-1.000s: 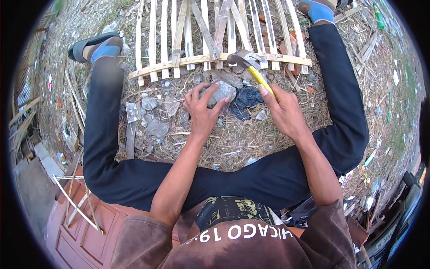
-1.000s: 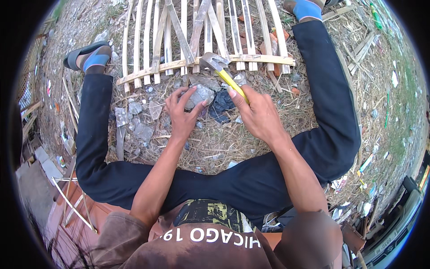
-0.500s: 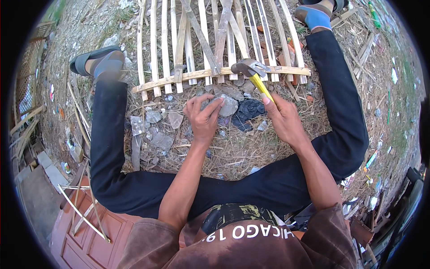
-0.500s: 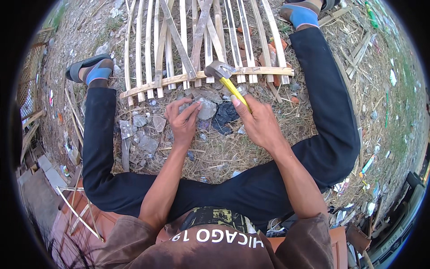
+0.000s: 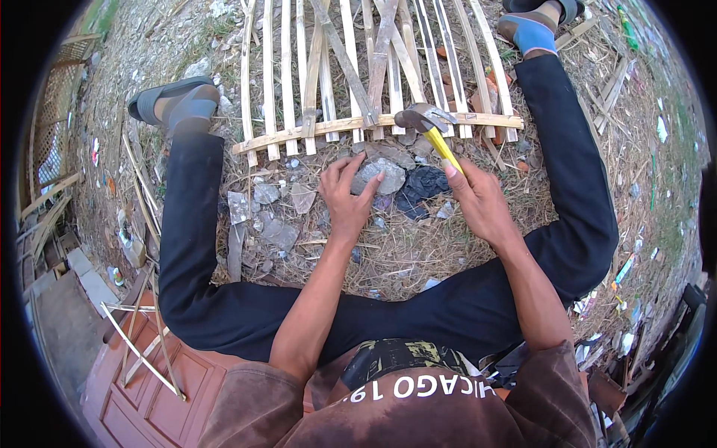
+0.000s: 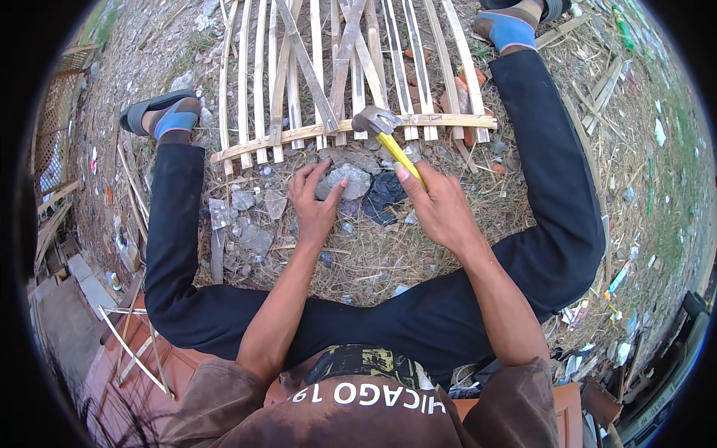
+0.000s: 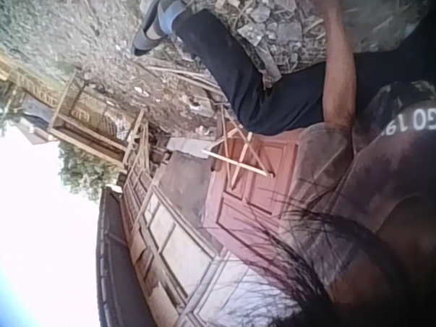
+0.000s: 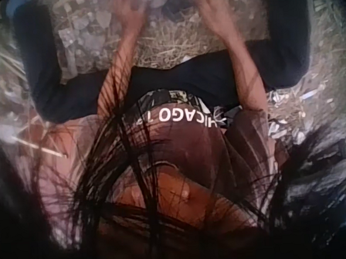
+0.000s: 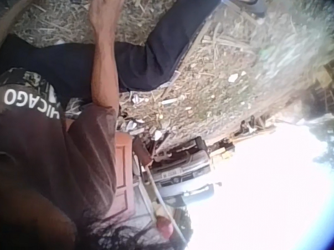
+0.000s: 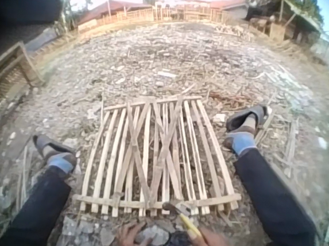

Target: The person uses a hammer to drive small metal fasteners into thin wood slats. They pick up the fasteners from a small plastic container and position them by hand before striking them with the hammer while sitting on the ground.

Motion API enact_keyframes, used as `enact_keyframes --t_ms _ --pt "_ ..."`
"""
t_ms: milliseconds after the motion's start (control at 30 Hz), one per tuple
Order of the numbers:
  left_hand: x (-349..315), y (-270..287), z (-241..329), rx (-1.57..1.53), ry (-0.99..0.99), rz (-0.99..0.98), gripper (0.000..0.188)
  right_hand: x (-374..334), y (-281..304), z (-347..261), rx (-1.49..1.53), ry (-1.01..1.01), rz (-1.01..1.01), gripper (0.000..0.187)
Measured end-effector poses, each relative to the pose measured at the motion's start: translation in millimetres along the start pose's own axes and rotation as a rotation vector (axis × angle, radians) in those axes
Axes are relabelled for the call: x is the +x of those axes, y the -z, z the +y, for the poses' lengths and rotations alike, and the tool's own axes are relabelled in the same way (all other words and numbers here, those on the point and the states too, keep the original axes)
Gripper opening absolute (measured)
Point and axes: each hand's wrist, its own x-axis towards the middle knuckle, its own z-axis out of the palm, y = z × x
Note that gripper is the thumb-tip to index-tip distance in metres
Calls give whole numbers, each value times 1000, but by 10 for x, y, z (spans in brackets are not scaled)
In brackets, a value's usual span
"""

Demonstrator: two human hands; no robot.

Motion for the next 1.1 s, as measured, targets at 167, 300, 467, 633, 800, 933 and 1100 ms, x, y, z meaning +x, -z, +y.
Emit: enact_keyframes --t_ms 167,300,467,633,800,933,1100 --pt "23 -13 55 3 63 -11 39 4 -8 2 -16 -26 -37 52" --pt "57 3 123 -47 128 -26 31 12 -34 42 -17 -2 -26 53" --pt "107 69 106 -177 188 -25 19 19 -14 9 -38 -5 -23 53" --pt "128 111 127 -286 196 87 14 16 -6 11 -80 -5 -33 46" --pt "206 306 4 -441 328 146 12 -1 -39 44 -211 73 -95 30" --pt "309 492 -129 -667 440 209 12 -14 -81 153 -411 235 -104 23" --pt "433 729 -52 -648 426 272 29 -43 -83 245 -561 376 -151 22"
